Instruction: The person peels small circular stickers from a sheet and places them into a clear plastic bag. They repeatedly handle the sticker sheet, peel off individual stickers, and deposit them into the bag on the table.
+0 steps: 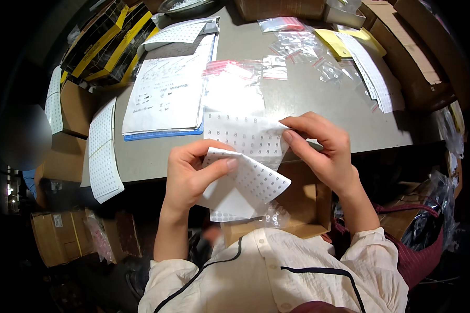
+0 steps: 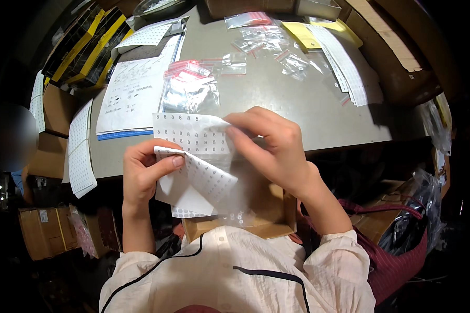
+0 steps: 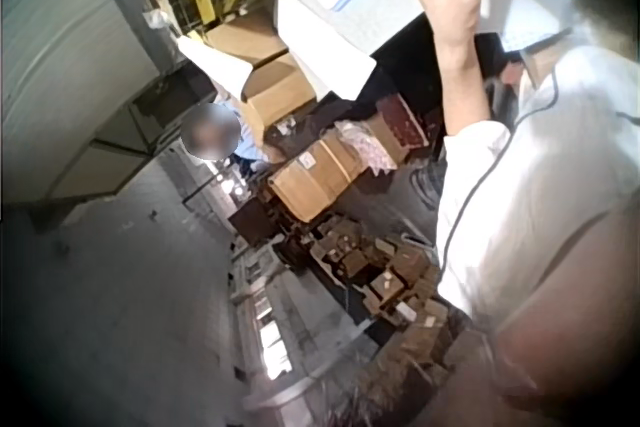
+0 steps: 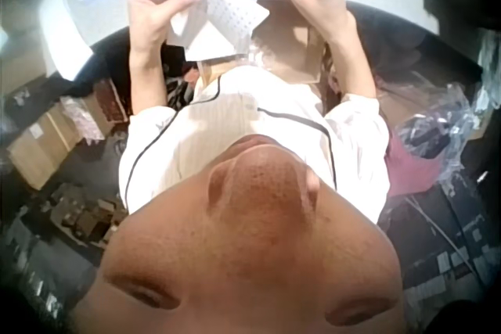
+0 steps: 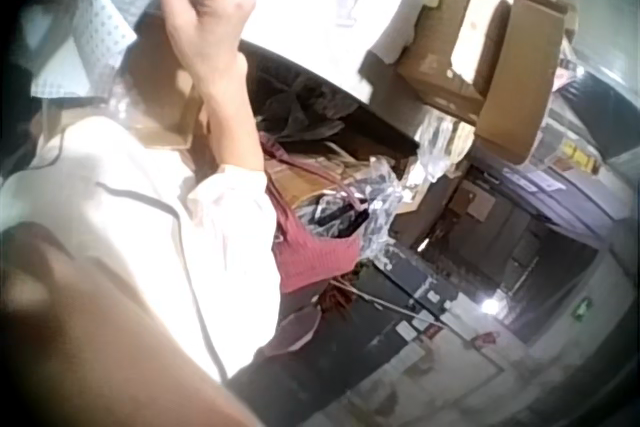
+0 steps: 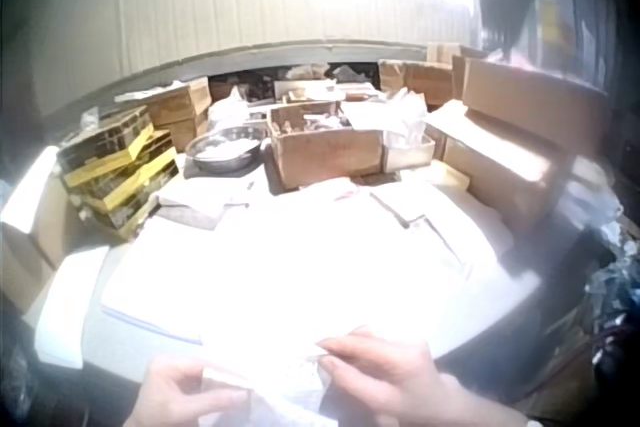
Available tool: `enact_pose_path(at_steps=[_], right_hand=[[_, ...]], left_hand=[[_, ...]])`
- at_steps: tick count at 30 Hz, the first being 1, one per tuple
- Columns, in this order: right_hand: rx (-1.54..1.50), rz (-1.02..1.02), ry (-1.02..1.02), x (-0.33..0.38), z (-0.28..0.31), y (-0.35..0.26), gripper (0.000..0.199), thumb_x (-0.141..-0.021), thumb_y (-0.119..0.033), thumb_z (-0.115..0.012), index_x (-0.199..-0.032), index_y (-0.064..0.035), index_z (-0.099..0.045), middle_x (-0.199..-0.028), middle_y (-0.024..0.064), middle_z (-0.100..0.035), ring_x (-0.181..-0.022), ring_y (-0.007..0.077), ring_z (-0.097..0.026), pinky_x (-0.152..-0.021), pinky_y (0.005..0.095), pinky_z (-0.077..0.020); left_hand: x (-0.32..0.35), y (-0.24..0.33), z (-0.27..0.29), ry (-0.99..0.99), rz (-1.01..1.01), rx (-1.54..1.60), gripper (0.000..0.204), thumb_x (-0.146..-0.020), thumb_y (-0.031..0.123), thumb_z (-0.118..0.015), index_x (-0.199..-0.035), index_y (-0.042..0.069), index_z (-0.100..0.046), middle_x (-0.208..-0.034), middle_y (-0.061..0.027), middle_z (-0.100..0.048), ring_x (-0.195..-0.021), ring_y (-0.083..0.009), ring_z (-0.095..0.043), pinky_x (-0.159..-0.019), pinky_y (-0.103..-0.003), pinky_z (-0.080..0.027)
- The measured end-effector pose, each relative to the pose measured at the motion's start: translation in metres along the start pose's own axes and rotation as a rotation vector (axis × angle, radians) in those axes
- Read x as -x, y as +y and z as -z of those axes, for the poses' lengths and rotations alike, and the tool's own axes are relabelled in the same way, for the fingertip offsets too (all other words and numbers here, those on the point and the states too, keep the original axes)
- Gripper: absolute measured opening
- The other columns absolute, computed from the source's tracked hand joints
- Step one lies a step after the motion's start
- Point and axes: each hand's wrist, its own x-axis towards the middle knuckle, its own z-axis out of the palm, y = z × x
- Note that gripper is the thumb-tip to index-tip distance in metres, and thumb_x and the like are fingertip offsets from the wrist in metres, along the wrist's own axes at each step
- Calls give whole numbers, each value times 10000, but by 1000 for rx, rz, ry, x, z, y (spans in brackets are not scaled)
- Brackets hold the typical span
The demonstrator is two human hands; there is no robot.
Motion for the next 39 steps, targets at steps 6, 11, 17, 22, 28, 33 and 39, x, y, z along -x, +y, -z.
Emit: enact_pose_path(at_steps=[6, 11, 17, 22, 28, 33, 39], right_hand=[[-56, -88, -39, -5, 6, -4, 186, -921, -33, -684, -1080, 40, -748, -873, 109, -721, -759, 155, -698, -695, 277, -544], [-190, -192, 0, -4, 4, -3, 191, -946, -33, -672, -1116, 42, -712, -893, 71, -735, -775, 108, -701, -714, 238, -551], [-266, -243, -49, -11, 5, -7, 126, -981, -51, -656, -1069, 37, -641, -876, 43, -697, -774, 78, -676, -702, 220, -539], [-319, -231, -81, -21, 1, -1, 134, -1011, -94, -630, -1049, 34, -641, -878, 29, -677, -783, 84, -655, -708, 231, -538], [-151, -132, -163, -40, 19, 14, 238, -1028, -240, -657, -1103, -15, -680, -955, 94, -717, -859, 174, -714, -795, 306, -595], [-47, 11, -119, -78, 23, 27, 182, -1032, -177, -644, -1091, -5, -663, -972, 69, -702, -925, 149, -687, -858, 289, -570], [452, 164, -433, -103, 41, 90, 281, -1063, -267, -588, -1215, -33, -620, -1343, 122, -663, -1133, 265, -656, -984, 389, -520]], left_hand=[[4, -2, 2, -2, -91, -147, 166, -850, -4, -756, -1011, -43, -768, -918, -74, -751, -830, -122, -681, -756, -258, -538], [5, 1, 2, 2, -107, -172, 167, -841, -28, -761, -1006, -53, -766, -919, -95, -755, -835, -128, -686, -769, -254, -536], [6, 0, 5, 1, -95, -190, 167, -849, -2, -757, -1010, -43, -769, -898, -69, -749, -820, -114, -677, -746, -248, -529], [4, 0, 9, 9, -45, -155, 174, -844, -20, -763, -1015, -54, -763, -904, -83, -749, -833, -124, -681, -773, -251, -526], [4, -12, 54, 167, -252, -20, 243, -820, 27, -798, -1057, -20, -770, -979, -109, -773, -862, -159, -713, -852, -287, -550], [17, -23, 123, 288, -139, 240, 284, -892, 12, -702, -1157, -88, -680, -1076, -138, -741, -942, -181, -703, -939, -268, -521], [10, -20, 104, 293, -122, 226, 272, -817, 8, -767, -1082, -39, -726, -1017, -105, -745, -924, -179, -682, -915, -296, -496]])
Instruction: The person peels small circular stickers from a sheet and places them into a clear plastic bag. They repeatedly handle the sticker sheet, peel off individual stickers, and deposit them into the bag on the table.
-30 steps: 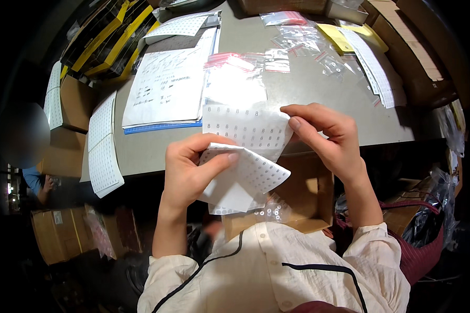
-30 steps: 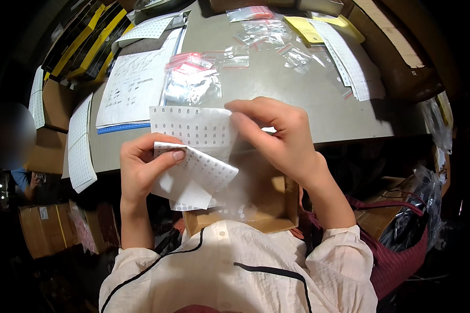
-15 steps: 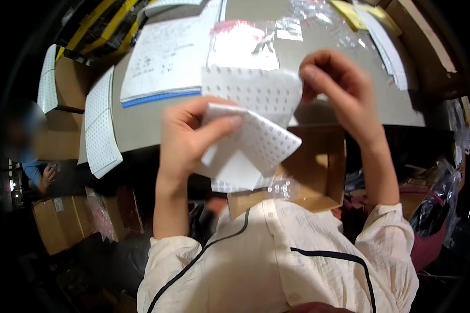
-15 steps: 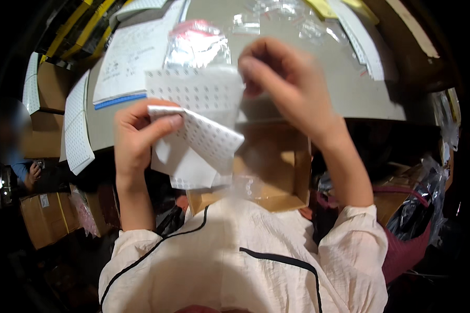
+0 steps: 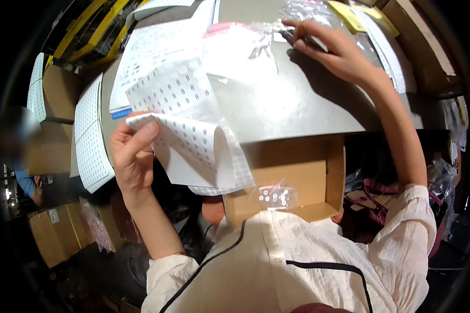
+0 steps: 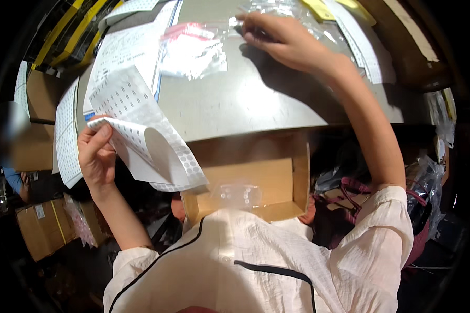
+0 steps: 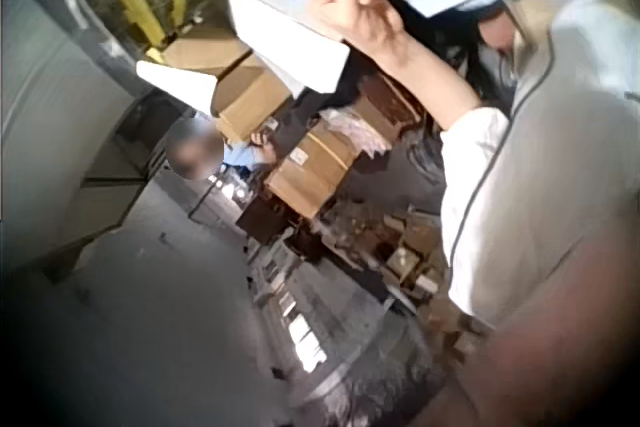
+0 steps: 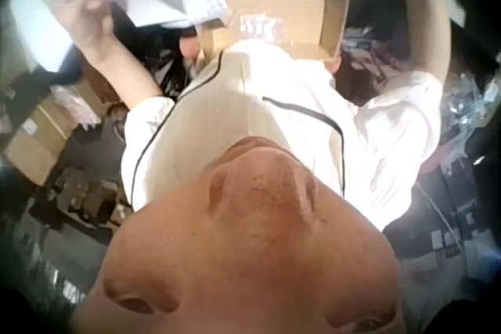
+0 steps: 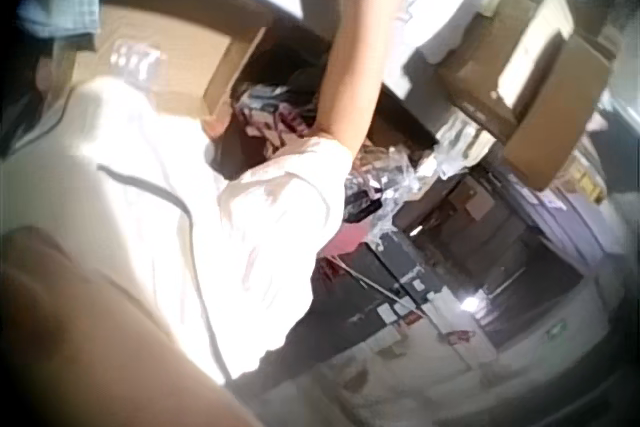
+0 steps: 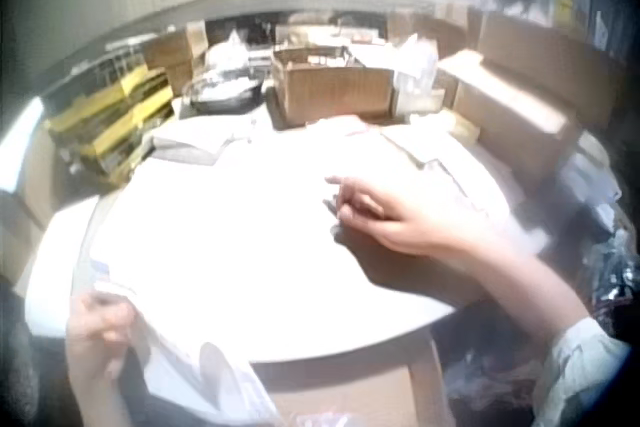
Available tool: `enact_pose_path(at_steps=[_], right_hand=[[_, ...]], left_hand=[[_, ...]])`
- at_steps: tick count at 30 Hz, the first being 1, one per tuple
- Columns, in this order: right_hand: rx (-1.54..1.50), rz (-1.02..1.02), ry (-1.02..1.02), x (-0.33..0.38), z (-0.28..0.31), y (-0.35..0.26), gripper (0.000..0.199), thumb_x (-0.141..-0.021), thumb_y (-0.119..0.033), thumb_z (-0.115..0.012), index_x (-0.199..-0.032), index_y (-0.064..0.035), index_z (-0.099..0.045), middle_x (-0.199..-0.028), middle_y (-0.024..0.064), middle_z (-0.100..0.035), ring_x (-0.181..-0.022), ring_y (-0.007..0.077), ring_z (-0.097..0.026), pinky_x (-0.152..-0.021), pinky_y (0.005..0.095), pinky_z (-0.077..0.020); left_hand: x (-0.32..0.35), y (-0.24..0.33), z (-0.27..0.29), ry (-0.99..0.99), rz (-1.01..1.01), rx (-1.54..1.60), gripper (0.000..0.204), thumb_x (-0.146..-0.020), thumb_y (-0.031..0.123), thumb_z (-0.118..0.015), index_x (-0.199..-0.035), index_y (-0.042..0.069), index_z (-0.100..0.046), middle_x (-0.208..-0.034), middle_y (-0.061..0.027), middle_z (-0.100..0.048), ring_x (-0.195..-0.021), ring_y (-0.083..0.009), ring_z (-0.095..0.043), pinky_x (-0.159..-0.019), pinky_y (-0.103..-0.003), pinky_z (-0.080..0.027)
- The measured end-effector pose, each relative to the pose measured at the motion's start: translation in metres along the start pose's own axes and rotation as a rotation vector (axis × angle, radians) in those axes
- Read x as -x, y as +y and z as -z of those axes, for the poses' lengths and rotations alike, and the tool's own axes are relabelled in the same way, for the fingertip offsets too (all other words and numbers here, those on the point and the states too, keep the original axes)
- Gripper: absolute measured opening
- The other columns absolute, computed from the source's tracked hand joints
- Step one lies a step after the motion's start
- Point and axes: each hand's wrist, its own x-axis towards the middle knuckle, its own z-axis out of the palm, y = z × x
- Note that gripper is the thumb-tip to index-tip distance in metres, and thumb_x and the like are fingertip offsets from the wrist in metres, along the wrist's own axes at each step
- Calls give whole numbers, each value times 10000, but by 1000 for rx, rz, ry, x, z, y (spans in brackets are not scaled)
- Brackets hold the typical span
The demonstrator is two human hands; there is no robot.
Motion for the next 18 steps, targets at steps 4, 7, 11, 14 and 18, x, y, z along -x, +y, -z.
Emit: enact_pose_path(at_steps=[4, 7, 11, 14, 18], right_hand=[[84, -145, -131, 7, 8, -22, 239, -1036, -126, -595, -1252, -22, -593, -1244, 179, -696, -1042, 325, -693, -897, 397, -535], [117, -170, -139, 31, 13, -67, 249, -977, -69, -638, -1214, 1, -609, -1120, 185, -725, -979, 361, -704, -833, 405, -544], [47, -228, -201, 54, 24, -112, 191, -930, 9, -662, -1120, 13, -641, -1085, 166, -725, -953, 323, -719, -810, 373, -555], [-86, -288, 63, 59, 16, -104, 121, -935, 12, -678, -1050, 20, -643, -1113, 173, -724, -952, 301, -723, -801, 343, -558], [258, -120, 290, 44, 0, -76, 122, -909, -30, -689, -1015, -12, -630, -929, 142, -655, -836, 342, -647, -719, 392, -515]], left_hand=[[4, 1, 0, -16, -22, 22, 246, -809, 14, -766, -1046, -38, -728, -931, -83, -734, -844, -140, -652, -828, -253, -479], [10, 2, -3, -30, -40, 3, 218, -809, 15, -755, -1019, -39, -729, -892, -70, -721, -798, -119, -627, -778, -238, -463], [10, 5, -13, -38, -37, -26, 201, -809, 16, -748, -1001, -41, -728, -867, -66, -710, -783, -118, -617, -766, -241, -455], [9, 2, -13, -32, -54, -20, 208, -809, 17, -756, -1006, -43, -728, -868, -65, -710, -788, -122, -617, -768, -245, -455], [10, 1, -12, 10, -82, -6, 213, -810, 15, -765, -1012, -46, -730, -875, -67, -713, -799, -122, -619, -771, -250, -459]])
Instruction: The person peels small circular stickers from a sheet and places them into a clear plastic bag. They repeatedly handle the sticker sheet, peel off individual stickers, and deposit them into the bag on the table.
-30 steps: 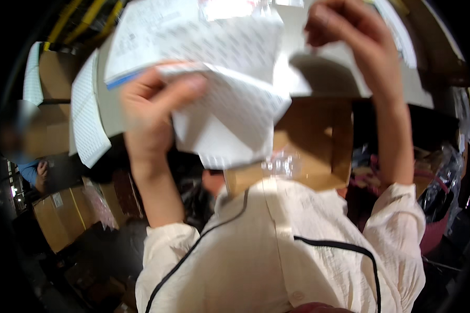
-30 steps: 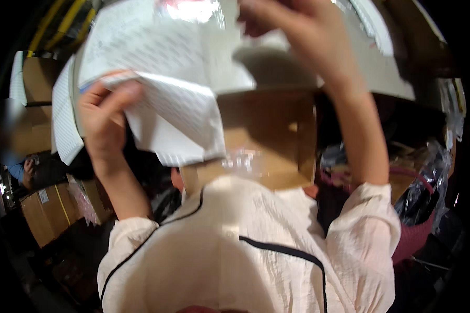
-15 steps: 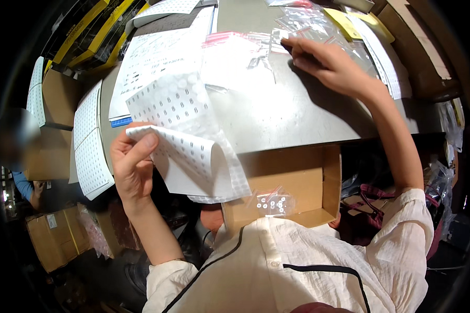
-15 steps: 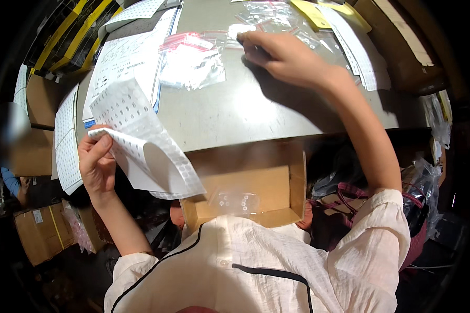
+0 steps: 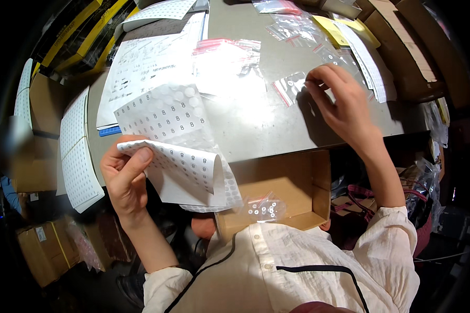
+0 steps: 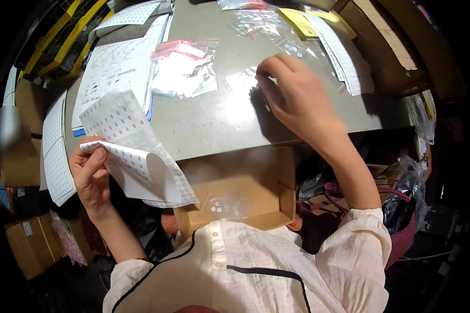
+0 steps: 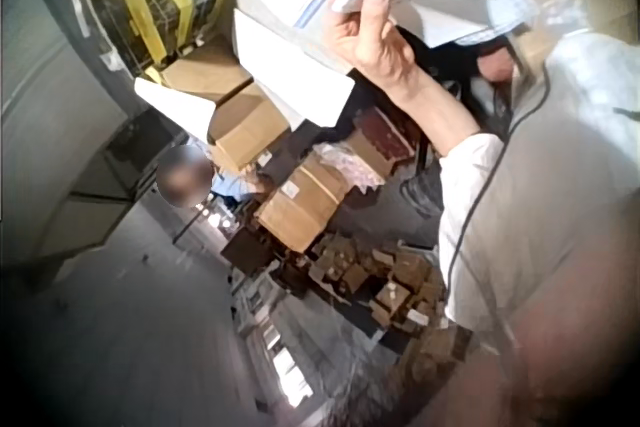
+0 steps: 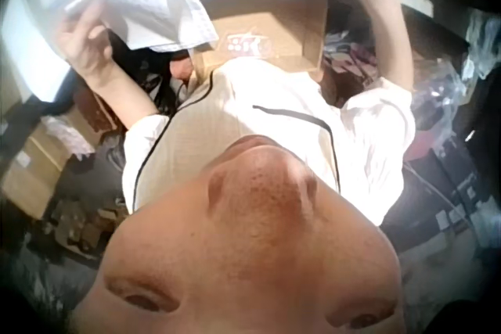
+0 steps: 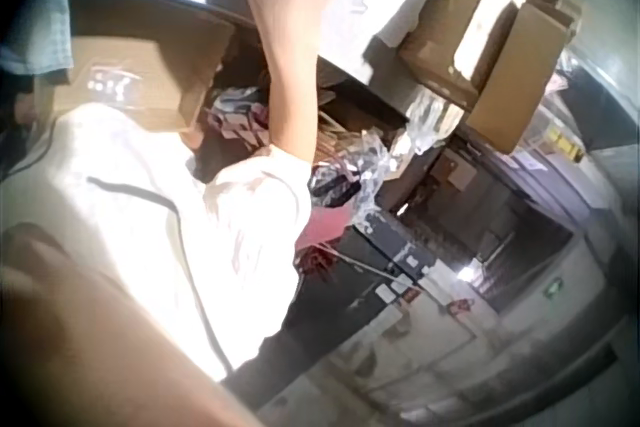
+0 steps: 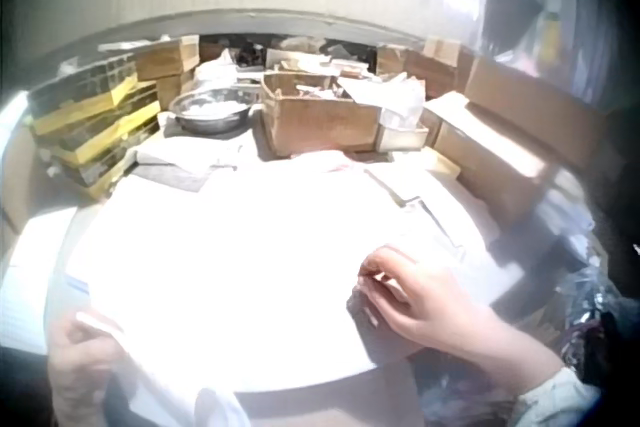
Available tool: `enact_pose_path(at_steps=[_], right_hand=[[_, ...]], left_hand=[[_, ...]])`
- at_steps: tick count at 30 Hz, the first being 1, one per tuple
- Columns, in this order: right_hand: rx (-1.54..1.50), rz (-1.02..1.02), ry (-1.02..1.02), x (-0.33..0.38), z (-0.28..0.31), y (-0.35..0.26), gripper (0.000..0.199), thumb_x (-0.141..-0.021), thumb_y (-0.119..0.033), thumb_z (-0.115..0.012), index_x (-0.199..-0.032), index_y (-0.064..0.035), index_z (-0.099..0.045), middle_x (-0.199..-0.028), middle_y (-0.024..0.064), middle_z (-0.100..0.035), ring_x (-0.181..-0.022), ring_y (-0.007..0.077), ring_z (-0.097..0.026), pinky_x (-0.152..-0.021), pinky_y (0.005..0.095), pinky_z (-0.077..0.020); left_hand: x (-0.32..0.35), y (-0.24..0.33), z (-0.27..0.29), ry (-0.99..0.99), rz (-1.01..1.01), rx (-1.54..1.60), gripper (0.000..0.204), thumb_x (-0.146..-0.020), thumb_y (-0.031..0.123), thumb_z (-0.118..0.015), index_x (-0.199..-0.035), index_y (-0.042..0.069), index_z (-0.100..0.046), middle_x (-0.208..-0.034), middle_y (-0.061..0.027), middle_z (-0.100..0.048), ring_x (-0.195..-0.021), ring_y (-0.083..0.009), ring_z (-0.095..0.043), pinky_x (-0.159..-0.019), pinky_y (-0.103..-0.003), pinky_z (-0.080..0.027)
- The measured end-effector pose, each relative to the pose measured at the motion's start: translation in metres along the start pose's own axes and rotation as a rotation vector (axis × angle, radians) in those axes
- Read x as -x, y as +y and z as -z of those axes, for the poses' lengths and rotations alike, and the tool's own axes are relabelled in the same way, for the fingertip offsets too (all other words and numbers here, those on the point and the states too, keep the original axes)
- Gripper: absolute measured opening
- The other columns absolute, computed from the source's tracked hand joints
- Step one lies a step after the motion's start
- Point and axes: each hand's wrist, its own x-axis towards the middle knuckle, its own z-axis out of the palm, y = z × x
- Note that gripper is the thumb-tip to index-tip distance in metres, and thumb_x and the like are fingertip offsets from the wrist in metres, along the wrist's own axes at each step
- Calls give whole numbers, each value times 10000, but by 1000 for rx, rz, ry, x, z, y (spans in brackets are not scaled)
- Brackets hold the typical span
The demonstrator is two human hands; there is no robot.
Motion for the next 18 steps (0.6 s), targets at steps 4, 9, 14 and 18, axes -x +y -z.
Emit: enact_pose_path(at_steps=[4, 9, 14, 18], right_hand=[[258, 113, 9, -4, -14, -4, 148, -826, -32, -710, -936, -41, -613, -885, 116, -619, -871, 306, -621, -737, 395, -531], [169, 4, -66, -2, -20, -6, 118, -832, -49, -721, -923, -30, -648, -919, 102, -643, -903, 315, -620, -782, 395, -532], [-41, -25, -299, -5, 7, -5, 114, -890, -90, -717, -968, -9, -728, -1008, 106, -695, -956, 321, -636, -860, 384, -522], [-275, -186, -280, 4, 26, -5, 182, -895, -64, -687, -1058, -1, -737, -1122, 125, -718, -1084, 294, -656, -940, 366, -512]], left_hand=[[0, 0, 2, -24, 0, -1, 220, -807, 6, -770, -1018, -45, -735, -884, -75, -721, -808, -126, -632, -788, -252, -469], [3, 2, 0, -18, 26, -28, 226, -799, 0, -773, -1017, -45, -736, -893, -85, -731, -817, -130, -646, -812, -251, -476], [4, 0, 3, -26, -2, -24, 228, -799, 7, -774, -1019, -42, -737, -899, -78, -730, -830, -134, -647, -824, -255, -474], [3, -2, 3, -10, -8, 10, 233, -807, 23, -773, -1029, -37, -735, -898, -68, -726, -833, -133, -642, -821, -253, -469]])
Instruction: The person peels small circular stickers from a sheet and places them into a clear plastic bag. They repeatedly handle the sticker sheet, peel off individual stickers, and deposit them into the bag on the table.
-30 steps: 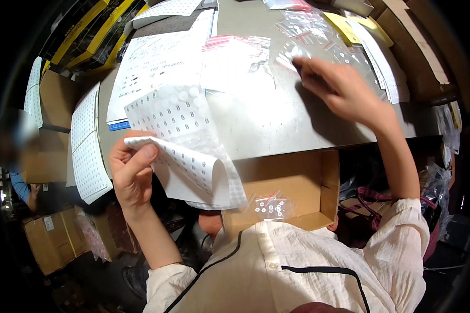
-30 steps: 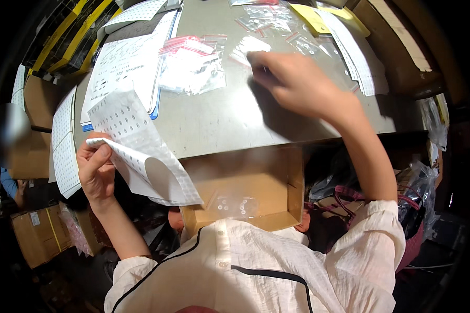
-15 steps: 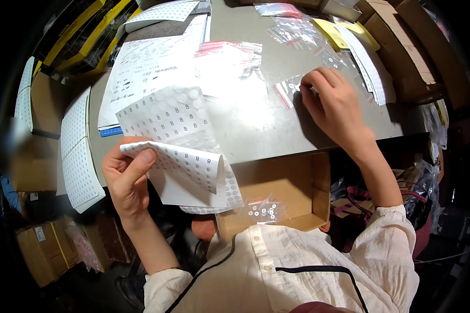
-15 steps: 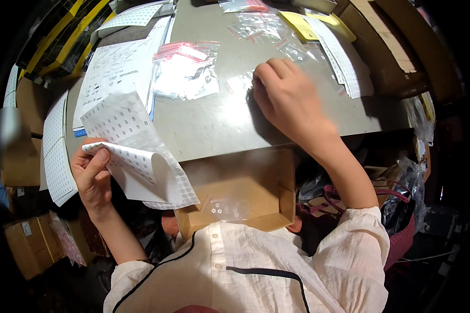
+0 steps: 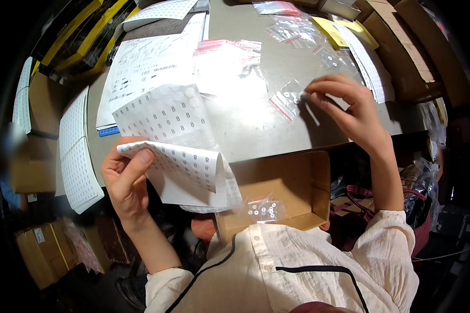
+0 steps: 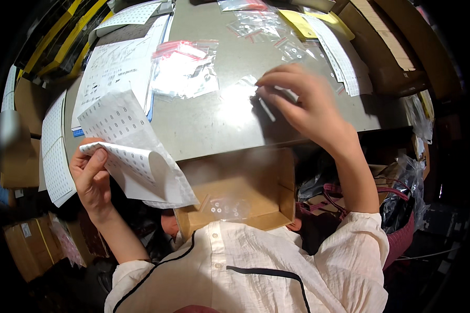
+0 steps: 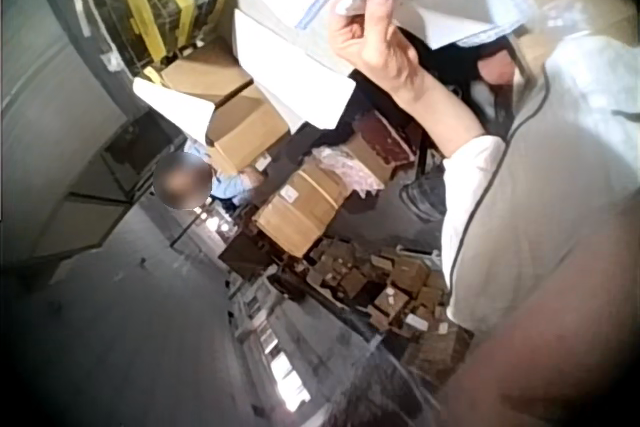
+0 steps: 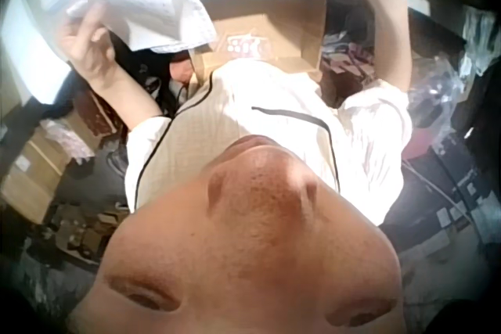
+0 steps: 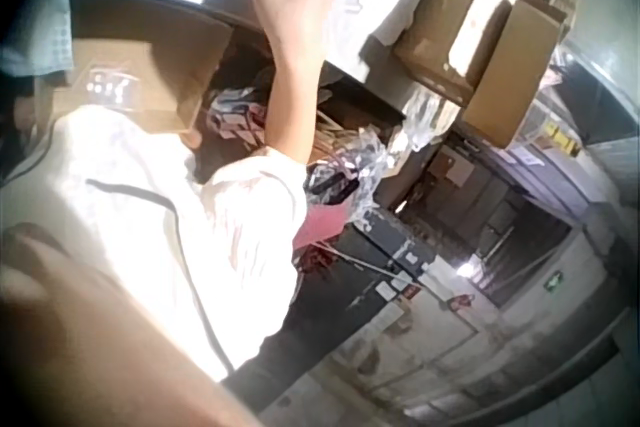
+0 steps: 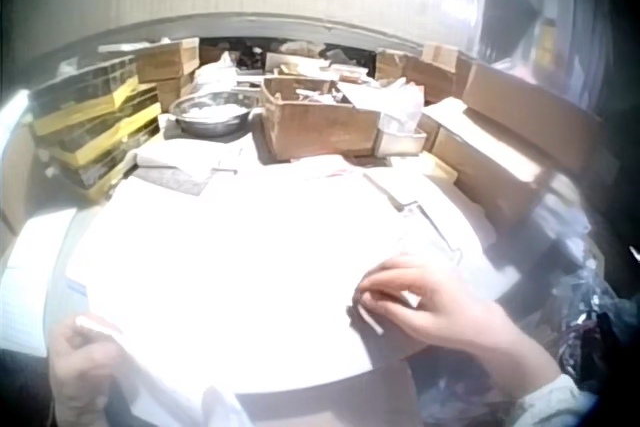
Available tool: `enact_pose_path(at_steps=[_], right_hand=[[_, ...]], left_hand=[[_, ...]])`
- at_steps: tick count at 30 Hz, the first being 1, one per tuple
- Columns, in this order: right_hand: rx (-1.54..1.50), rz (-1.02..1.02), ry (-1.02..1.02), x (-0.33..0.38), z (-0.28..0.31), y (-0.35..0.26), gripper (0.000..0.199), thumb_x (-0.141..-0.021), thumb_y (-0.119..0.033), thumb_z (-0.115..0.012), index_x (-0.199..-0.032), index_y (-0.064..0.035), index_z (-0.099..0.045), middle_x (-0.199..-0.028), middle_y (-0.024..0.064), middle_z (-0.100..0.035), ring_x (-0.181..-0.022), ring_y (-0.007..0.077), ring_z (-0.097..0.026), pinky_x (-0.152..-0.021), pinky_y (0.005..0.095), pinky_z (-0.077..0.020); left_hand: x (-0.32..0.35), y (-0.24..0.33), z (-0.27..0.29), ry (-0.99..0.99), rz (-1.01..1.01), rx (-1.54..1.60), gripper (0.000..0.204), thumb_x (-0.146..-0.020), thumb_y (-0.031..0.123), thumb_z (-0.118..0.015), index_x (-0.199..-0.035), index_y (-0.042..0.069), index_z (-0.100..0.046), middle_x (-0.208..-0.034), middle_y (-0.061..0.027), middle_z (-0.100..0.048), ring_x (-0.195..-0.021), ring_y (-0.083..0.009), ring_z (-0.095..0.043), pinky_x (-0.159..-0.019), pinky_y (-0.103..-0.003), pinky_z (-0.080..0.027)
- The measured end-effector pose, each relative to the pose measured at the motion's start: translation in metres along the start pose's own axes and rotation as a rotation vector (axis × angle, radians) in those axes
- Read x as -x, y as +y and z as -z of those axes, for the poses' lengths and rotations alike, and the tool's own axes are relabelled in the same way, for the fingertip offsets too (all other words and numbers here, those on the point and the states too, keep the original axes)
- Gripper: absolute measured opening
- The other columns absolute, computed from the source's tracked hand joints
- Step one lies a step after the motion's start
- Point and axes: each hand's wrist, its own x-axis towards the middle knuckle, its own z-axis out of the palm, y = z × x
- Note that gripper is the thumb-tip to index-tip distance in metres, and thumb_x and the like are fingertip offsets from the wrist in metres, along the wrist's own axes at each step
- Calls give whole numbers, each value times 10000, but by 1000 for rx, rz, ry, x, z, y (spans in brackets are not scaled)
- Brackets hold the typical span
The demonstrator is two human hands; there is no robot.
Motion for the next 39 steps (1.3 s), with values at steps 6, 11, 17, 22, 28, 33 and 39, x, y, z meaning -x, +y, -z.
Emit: enact_pose_path(at_steps=[6, 11, 17, 22, 28, 33, 39], right_hand=[[160, 199, -66, 13, -16, 1, 545, -807, 165, -524, -1288, -30, -689, -1395, 145, -641, -1321, 345, -580, -1093, 421, -460], [-216, 353, -276, 11, 0, -9, 510, -753, 167, -494, -1130, -39, -768, -1185, 133, -748, -1194, 311, -668, -983, 402, -526], [441, 165, 45, -80, -6, 64, 533, -1069, -369, -549, -1553, -166, -459, -1611, 118, -426, -1475, 314, -420, -1191, 466, -393], [591, 5, -71, -90, -13, 68, 535, -1056, -434, -533, -1491, -123, -503, -1491, 181, -494, -1394, 384, -444, -1151, 484, -412], [539, 321, 96, -1, -30, 22, 398, -967, -260, -678, -1300, -46, -632, -1300, 181, -641, -1243, 371, -567, -1144, 509, -397], [451, 341, 9, 46, -33, -4, 449, -929, -260, -707, -1304, -34, -608, -1397, 187, -586, -1303, 366, -550, -1164, 542, -383], [330, 531, 260, 61, -40, -2, 202, -879, -49, -709, -1063, 7, -647, -902, 57, -702, -827, 241, -691, -882, 385, -559]], left_hand=[[-1, 1, -2, 5, -3, 3, 207, -813, 33, -764, -1006, -33, -729, -879, -60, -715, -794, -118, -617, -785, -245, -453], [0, 1, 1, -37, -4, -10, 209, -809, 41, -765, -1001, -31, -728, -879, -60, -714, -800, -121, -619, -792, -251, -458], [-6, -3, 8, -44, -5, 23, 258, -860, 76, -749, -1084, -42, -700, -971, -80, -706, -900, -158, -639, -871, -254, -461], [2, 2, 15, -48, 9, 30, 216, -842, 82, -751, -1014, -35, -693, -953, -76, -695, -882, -151, -630, -847, -249, -454], [8, 5, 0, -105, 14, 23, 198, -786, 38, -751, -965, -40, -718, -875, -84, -710, -800, -138, -624, -780, -250, -463], [10, 8, -16, -135, 57, -12, 204, -785, 38, -753, -970, -41, -720, -881, -88, -713, -798, -139, -634, -784, -247, -479], [15, 10, -38, -107, 107, -74, 189, -801, 37, -758, -971, -37, -729, -878, -81, -724, -804, -132, -659, -776, -239, -500]])
